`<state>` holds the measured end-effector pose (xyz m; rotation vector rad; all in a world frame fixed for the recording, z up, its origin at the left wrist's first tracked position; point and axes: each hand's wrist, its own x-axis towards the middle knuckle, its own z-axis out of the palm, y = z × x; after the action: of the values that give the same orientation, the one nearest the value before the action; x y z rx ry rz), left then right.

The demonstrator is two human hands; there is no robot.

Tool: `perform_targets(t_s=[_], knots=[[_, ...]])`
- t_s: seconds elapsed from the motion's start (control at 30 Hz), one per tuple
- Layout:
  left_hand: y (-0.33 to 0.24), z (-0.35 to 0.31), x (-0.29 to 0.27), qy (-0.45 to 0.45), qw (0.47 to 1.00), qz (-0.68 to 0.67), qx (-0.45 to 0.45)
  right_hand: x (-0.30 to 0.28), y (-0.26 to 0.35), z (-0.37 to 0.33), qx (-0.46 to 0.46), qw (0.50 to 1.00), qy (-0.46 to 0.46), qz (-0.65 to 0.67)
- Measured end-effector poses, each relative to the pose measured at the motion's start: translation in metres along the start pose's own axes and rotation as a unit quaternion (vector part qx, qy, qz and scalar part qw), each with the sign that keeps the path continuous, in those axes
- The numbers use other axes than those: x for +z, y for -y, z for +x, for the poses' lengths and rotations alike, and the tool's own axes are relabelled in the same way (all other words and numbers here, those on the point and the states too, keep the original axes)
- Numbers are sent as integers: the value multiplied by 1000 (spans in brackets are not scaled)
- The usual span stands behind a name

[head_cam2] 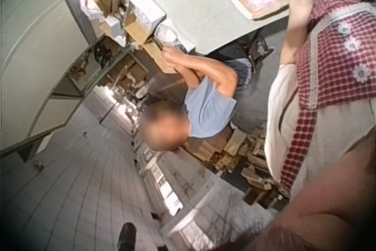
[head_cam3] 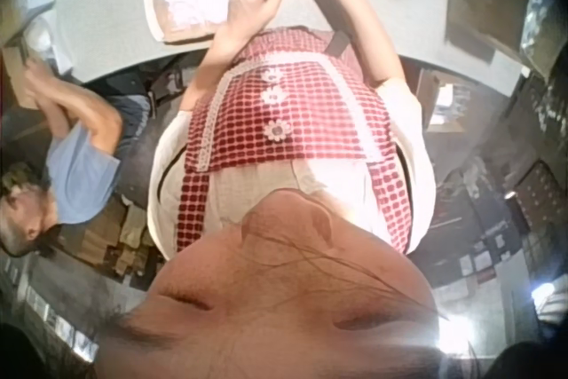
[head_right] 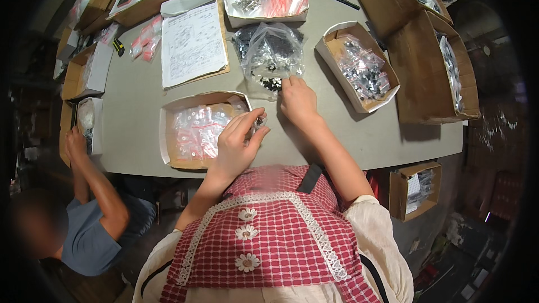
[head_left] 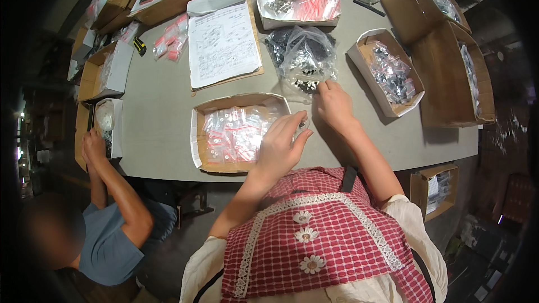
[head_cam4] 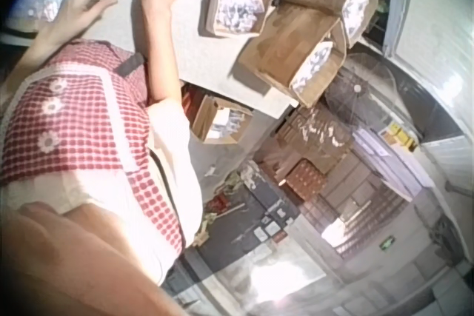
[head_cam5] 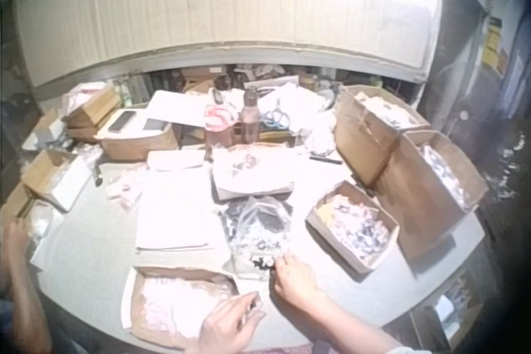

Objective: The person sorts small metal components from several containers and bags into a central plastic bag by hand.

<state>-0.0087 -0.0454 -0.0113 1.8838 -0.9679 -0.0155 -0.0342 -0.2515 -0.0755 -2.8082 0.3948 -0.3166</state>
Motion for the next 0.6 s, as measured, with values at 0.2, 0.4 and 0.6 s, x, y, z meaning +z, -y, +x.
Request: perform_targets(t_s=[0.2, 0.4, 0.6], knots=[[2, -2, 1, -2, 1000, -1, -14, -7, -14, -8, 30, 989, -27, 144], [-1, -1, 3, 4, 1000, -10, -19, -12, -14, -13, 48, 979, -117, 162], [-6, 1, -1, -11, 1000, -3, 8, -77, 29, -36, -129, 942, -131, 281]])
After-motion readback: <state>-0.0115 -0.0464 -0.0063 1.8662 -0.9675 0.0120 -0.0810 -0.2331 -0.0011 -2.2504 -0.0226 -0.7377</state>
